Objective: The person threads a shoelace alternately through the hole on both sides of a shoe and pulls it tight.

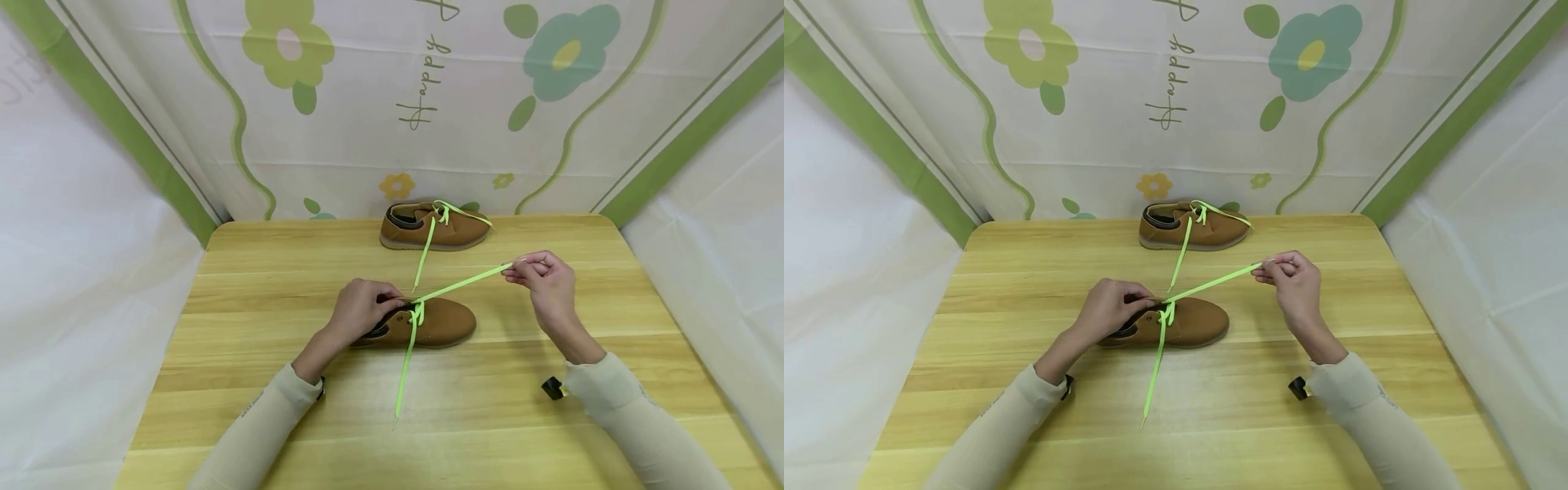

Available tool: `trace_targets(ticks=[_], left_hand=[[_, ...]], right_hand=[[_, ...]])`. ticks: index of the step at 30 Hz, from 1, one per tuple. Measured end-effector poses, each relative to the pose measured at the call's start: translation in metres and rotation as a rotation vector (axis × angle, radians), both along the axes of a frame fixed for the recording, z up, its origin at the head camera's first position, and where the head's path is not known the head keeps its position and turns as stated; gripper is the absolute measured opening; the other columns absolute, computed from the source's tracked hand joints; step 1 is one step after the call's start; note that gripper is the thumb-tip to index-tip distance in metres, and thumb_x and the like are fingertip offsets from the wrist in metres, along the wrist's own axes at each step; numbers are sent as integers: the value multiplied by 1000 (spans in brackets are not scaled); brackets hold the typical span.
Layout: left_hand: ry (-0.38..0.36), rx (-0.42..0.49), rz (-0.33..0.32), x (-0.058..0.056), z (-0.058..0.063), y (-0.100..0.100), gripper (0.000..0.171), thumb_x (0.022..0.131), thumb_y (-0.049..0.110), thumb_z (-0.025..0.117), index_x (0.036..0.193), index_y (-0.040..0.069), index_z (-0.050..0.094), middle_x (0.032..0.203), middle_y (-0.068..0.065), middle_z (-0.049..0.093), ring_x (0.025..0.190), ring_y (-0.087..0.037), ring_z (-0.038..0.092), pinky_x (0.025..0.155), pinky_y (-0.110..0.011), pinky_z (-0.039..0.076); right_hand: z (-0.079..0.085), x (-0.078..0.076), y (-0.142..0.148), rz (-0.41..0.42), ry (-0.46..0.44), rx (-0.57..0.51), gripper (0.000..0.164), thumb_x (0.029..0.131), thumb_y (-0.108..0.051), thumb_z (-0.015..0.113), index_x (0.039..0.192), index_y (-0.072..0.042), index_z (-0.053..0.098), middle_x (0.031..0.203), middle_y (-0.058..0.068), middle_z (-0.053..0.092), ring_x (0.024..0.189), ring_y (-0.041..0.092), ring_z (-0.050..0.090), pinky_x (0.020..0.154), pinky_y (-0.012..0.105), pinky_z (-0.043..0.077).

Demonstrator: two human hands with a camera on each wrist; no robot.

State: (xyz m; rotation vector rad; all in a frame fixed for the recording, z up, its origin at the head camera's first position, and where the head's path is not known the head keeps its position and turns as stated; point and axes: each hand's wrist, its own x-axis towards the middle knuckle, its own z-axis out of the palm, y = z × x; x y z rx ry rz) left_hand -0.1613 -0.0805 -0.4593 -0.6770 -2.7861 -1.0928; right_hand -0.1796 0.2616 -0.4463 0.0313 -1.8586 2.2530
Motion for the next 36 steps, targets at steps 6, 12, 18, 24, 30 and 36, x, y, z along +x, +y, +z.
trace_targets(ticks=[6, 12, 18, 24, 30, 36], left_hand=[[0, -7, 9, 1, -1, 1, 3, 93, 20, 84, 94, 21, 87, 91, 6, 81, 78, -12, 75, 70, -36, 58], [43, 13, -7, 2, -3, 1, 5, 92, 18, 84, 95, 21, 87, 93, 6, 82, 78, -10, 75, 69, -35, 58], [55, 6, -9, 3, -1, 1, 5, 92, 17, 84, 96, 19, 87, 94, 5, 82, 78, -11, 75, 69, -35, 58], [36, -3, -21, 6, 6, -1, 8, 92, 16, 84, 100, 16, 86, 97, 3, 82, 80, -12, 76, 71, -35, 58], [106, 7, -4, 11, 10, -6, 11, 91, 9, 85, 102, 12, 85, 100, 0, 82, 91, -17, 77, 80, -37, 61], [213, 18, -29, 23, 12, -10, 3, 92, 11, 84, 95, 11, 84, 93, 0, 81, 87, -16, 77, 78, -35, 62]], right_hand=[[-2, -3, 0, 24, -7, -36, 5, 99, 10, 66, 97, 7, 63, 86, 11, 78, 76, 20, 79, 73, 31, 63], [1, -6, -4, 138, -53, -114, 10, 103, 9, 60, 97, 1, 62, 96, 17, 80, 83, 21, 80, 77, 33, 63], [5, -7, -13, 185, -92, -124, 5, 102, 6, 64, 101, 1, 66, 93, 12, 79, 82, 19, 78, 77, 31, 64], [7, -5, -17, 229, -84, 3, 9, 101, 1, 70, 108, 4, 72, 95, 6, 79, 86, 15, 77, 78, 29, 63], [9, -2, -22, 284, -43, 181, 11, 101, -3, 71, 110, 1, 76, 97, 7, 79, 87, 14, 76, 80, 29, 63], [11, 0, -32, 331, 76, 334, 14, 103, 1, 67, 112, 10, 72, 95, 9, 78, 86, 13, 77, 78, 29, 63]])
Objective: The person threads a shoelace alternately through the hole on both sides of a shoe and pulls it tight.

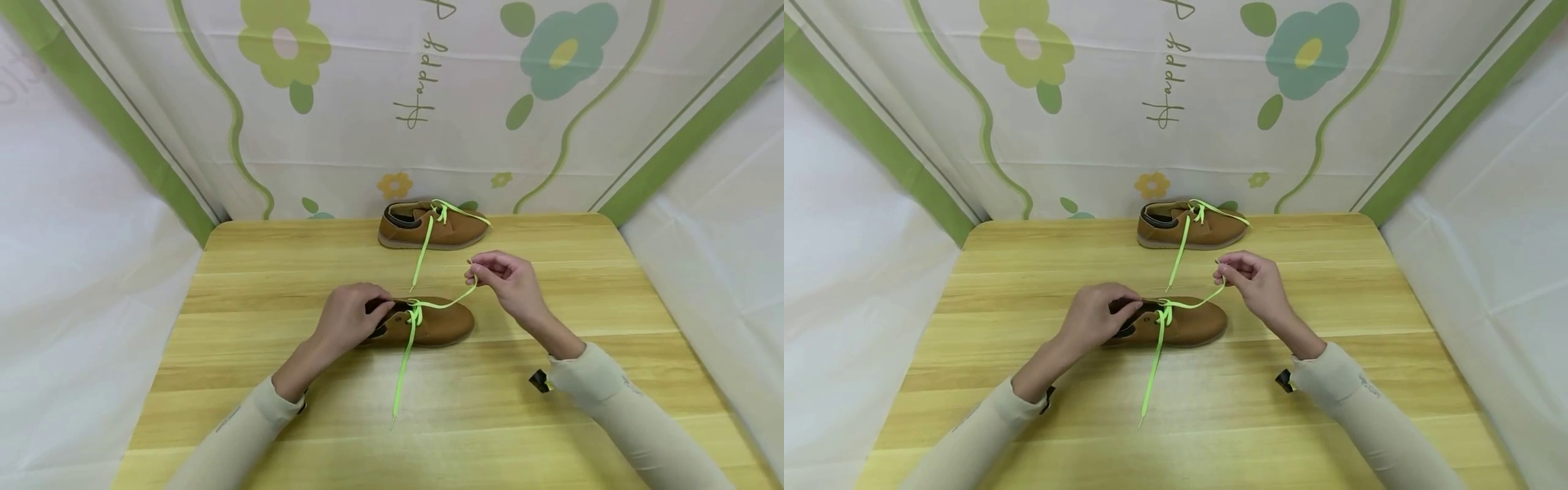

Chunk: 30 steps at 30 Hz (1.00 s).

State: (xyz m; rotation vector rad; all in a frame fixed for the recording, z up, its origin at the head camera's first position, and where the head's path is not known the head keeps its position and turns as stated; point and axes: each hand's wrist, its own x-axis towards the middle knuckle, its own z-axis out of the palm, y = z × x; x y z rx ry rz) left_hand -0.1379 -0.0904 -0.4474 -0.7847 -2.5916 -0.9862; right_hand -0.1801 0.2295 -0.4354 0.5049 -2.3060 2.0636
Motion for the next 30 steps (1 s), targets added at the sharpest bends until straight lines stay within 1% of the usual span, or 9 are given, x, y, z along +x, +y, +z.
trace_targets(ticks=[4, 7, 9, 13, 16, 19, 22, 25, 30], left_hand=[[17, -82, -9, 10, 1, -2, 7, 89, 20, 87, 92, 13, 84, 88, 2, 80, 78, -13, 75, 69, -32, 59], [25, -152, -5, 16, 0, -1, 16, 85, 24, 91, 93, 14, 83, 89, 3, 80, 75, -12, 74, 65, -31, 57], [38, -173, 3, 19, -2, -1, 18, 82, 24, 93, 94, 14, 83, 90, 3, 80, 75, -12, 74, 64, -30, 57], [66, -133, 17, 24, -7, 1, 17, 80, 17, 94, 91, 13, 83, 89, 2, 80, 73, -11, 74, 62, -28, 56], [93, -81, 18, 26, -10, 4, 16, 78, 12, 95, 89, 11, 82, 86, 1, 80, 73, -11, 74, 61, -26, 57], [124, -47, 6, 27, -12, 5, 15, 78, 7, 95, 85, 10, 82, 84, 1, 79, 71, -12, 74, 61, -26, 57], [163, -42, -9, 27, -14, 6, 14, 79, 3, 92, 84, 10, 82, 82, 1, 79, 72, -13, 75, 63, -27, 59], [223, -55, -28, 27, -16, 6, 14, 79, 1, 91, 82, 11, 82, 80, 2, 78, 72, -13, 74, 65, -29, 60], [358, -97, -64, 25, -24, 6, 17, 80, 1, 90, 75, 12, 78, 76, 3, 74, 69, -14, 69, 64, -28, 58]], right_hand=[[2, 2, -9, -3, 58, 116, 15, 102, 5, 66, 114, 13, 71, 94, 18, 77, 84, 10, 76, 78, 28, 63], [3, 3, -15, -22, 76, 199, 14, 100, 4, 69, 112, 10, 73, 95, 22, 77, 83, 8, 76, 77, 27, 62], [4, 4, -19, -28, 90, 242, 12, 98, 3, 72, 110, 7, 75, 94, 21, 78, 81, 8, 76, 75, 25, 62], [6, 7, -28, -22, 142, 327, 8, 96, 0, 77, 103, 0, 79, 92, 12, 80, 78, 12, 77, 69, 21, 59], [5, 9, -34, -9, 218, 405, 6, 95, -2, 79, 100, -3, 81, 89, 6, 81, 76, 17, 76, 67, 22, 59], [4, 11, -40, 22, 295, 459, 6, 94, -2, 80, 98, -6, 82, 89, 2, 80, 75, 18, 75, 63, 26, 58], [3, 12, -45, 65, 375, 495, 8, 94, 0, 79, 98, -7, 82, 92, 2, 80, 76, 15, 74, 61, 30, 57], [5, 13, -50, 104, 455, 519, 9, 93, 1, 79, 99, -5, 82, 94, 4, 81, 78, 14, 74, 62, 35, 59], [10, 13, -59, 164, 587, 550, 13, 88, 4, 82, 97, -4, 82, 94, 4, 81, 84, 16, 76, 71, 39, 62]])
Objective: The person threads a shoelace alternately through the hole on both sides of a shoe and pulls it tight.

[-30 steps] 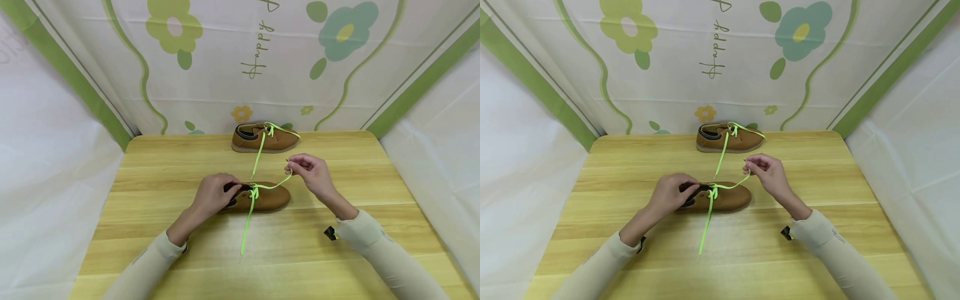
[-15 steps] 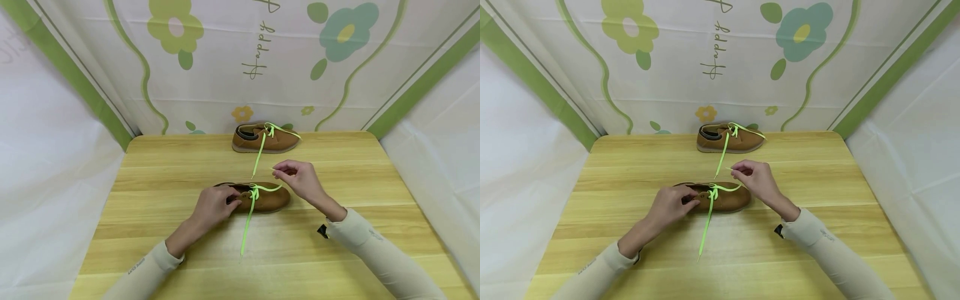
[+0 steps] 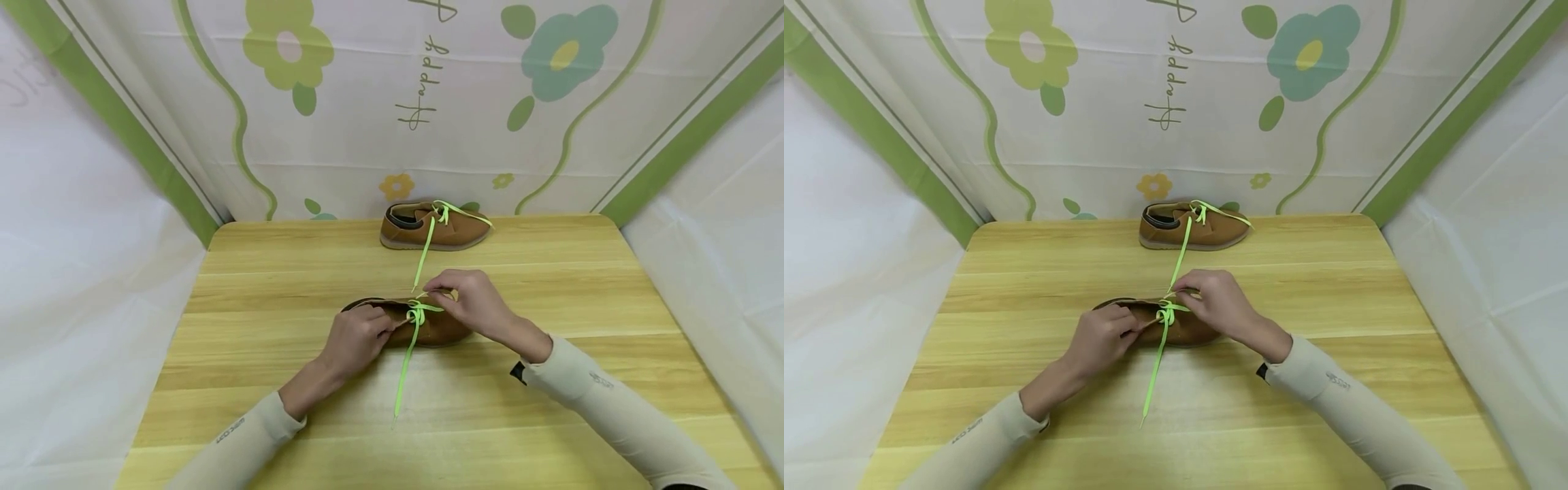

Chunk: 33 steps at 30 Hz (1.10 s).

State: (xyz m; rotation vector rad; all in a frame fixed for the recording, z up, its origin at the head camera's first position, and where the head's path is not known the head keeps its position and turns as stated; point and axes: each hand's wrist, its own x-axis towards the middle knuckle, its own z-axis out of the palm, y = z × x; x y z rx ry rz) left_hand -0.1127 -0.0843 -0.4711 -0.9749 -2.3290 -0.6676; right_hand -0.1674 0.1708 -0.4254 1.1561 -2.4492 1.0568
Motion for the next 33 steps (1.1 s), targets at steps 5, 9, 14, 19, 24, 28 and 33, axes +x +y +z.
trace_targets(ticks=[5, 9, 14, 19, 24, 28, 33], left_hand=[[109, -39, -21, -1, -5, 1, 16, 84, 0, 83, 75, 12, 77, 76, 2, 74, 68, -15, 65, 62, -27, 55], [146, -76, -29, -1, -7, 1, 14, 87, -1, 76, 78, 10, 79, 77, 1, 72, 71, -16, 64, 63, -28, 55], [169, -132, -34, 0, -9, 1, 15, 93, 2, 72, 82, 10, 80, 79, 1, 72, 72, -16, 62, 60, -27, 54], [205, -154, -34, 1, -12, 0, 12, 92, 4, 74, 83, 10, 80, 80, 1, 73, 72, -16, 61, 58, -27, 53], [227, -144, -47, 0, -14, 0, 9, 90, 5, 76, 83, 10, 79, 80, 1, 72, 72, -16, 61, 58, -26, 52], [226, -140, -48, 0, -14, 0, 5, 88, 6, 80, 83, 9, 79, 81, 1, 73, 72, -17, 61, 58, -27, 52], [206, -135, -48, 1, -14, 0, 6, 88, 7, 82, 83, 9, 79, 81, 1, 73, 73, -16, 62, 60, -26, 52]], right_hand=[[3, -1, -9, 102, 135, 51, 18, 83, 8, 84, 96, -5, 82, 94, 3, 80, 87, 16, 77, 73, 35, 62], [4, -1, -14, 158, 230, 122, 15, 85, 5, 83, 94, -8, 81, 96, 1, 78, 89, 15, 76, 77, 35, 62], [3, -1, -17, 193, 318, 215, 16, 88, 6, 77, 91, -10, 81, 95, 0, 76, 89, 16, 75, 78, 33, 61], [1, 0, -22, 210, 377, 296, 24, 83, 12, 76, 90, -10, 82, 94, -1, 77, 87, 15, 74, 76, 33, 61], [-1, 3, -26, 220, 399, 351, 29, 80, 15, 76, 91, -10, 82, 94, 0, 77, 87, 16, 74, 76, 34, 60], [-3, 4, -29, 229, 418, 383, 27, 81, 14, 77, 92, -10, 82, 95, 1, 77, 89, 17, 73, 77, 35, 59], [-4, 4, -32, 245, 450, 424, 22, 86, 9, 76, 92, -12, 81, 94, -1, 76, 90, 16, 72, 77, 35, 58]])
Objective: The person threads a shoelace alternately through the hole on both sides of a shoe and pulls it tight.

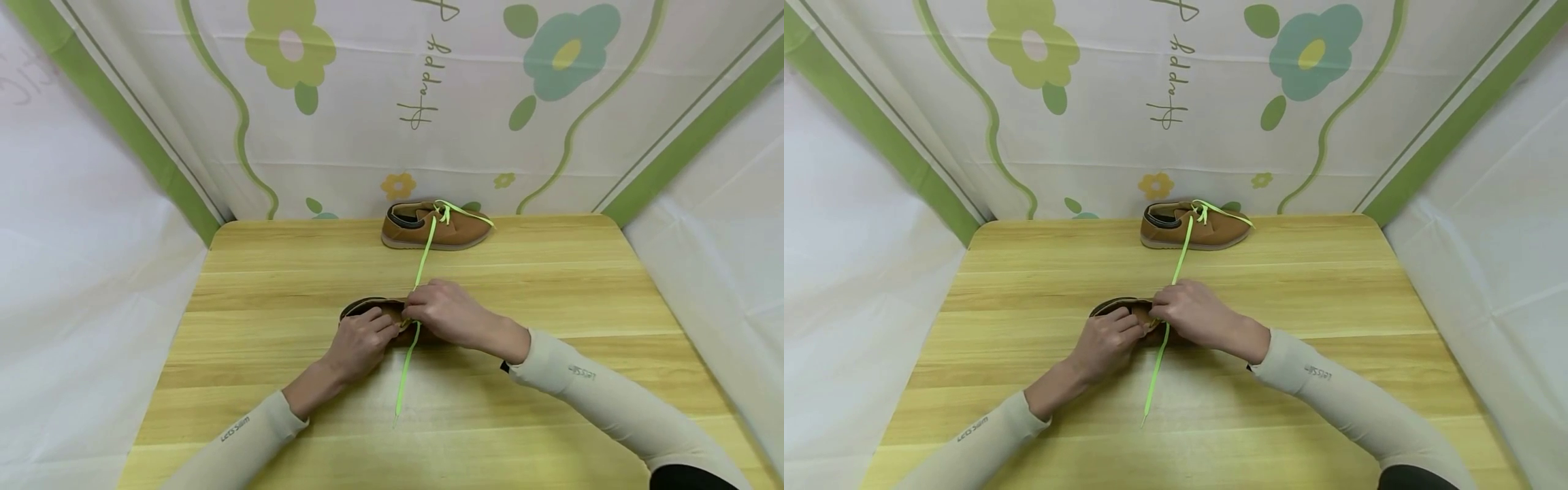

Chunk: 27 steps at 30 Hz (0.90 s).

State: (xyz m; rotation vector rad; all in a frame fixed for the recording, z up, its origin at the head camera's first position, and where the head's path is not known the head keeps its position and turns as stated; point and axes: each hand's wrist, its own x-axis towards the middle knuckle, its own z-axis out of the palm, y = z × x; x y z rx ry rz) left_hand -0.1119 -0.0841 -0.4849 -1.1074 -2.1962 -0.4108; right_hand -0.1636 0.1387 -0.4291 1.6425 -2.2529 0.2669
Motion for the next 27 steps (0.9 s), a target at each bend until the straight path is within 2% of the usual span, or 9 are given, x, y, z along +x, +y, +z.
trace_targets(ticks=[5, 12, 17, 20, 27], left_hand=[[-44, 38, 2, 0, 0, 0, 8, 89, 7, 81, 82, 10, 78, 82, 1, 74, 73, -15, 63, 64, -26, 54], [-206, 176, 6, -2, -1, -2, 9, 89, 5, 83, 82, 8, 78, 83, 0, 74, 77, -15, 67, 70, -28, 57], [-306, 248, 5, -3, -1, -4, 8, 87, 3, 85, 84, 8, 79, 84, -1, 75, 82, -16, 71, 75, -31, 60], [-399, 249, 23, -4, 5, -5, 8, 88, 1, 84, 87, 8, 80, 85, -1, 76, 82, -16, 73, 75, -32, 60], [-702, 217, 83, -9, 23, -7, 5, 92, 4, 82, 90, 8, 82, 86, 0, 78, 76, -9, 70, 68, -24, 56]], right_hand=[[0, -1, -2, 11, -6, 17, 20, 89, 7, 74, 92, -12, 79, 95, -2, 75, 90, 16, 71, 80, 34, 58], [-2, -1, -3, -3, -59, 14, 22, 90, 8, 75, 96, -13, 81, 99, 0, 74, 94, 17, 70, 81, 34, 58], [-9, 0, -2, -33, -136, -51, 22, 89, 9, 75, 98, -10, 82, 102, 3, 74, 95, 18, 72, 84, 34, 60], [-14, 2, -1, -47, -156, -112, 19, 88, 6, 76, 98, -9, 81, 101, 3, 74, 94, 19, 72, 83, 34, 60], [-24, 7, -2, -96, -211, -236, 16, 87, 2, 80, 99, -8, 79, 97, 3, 76, 92, 19, 71, 81, 36, 59]])
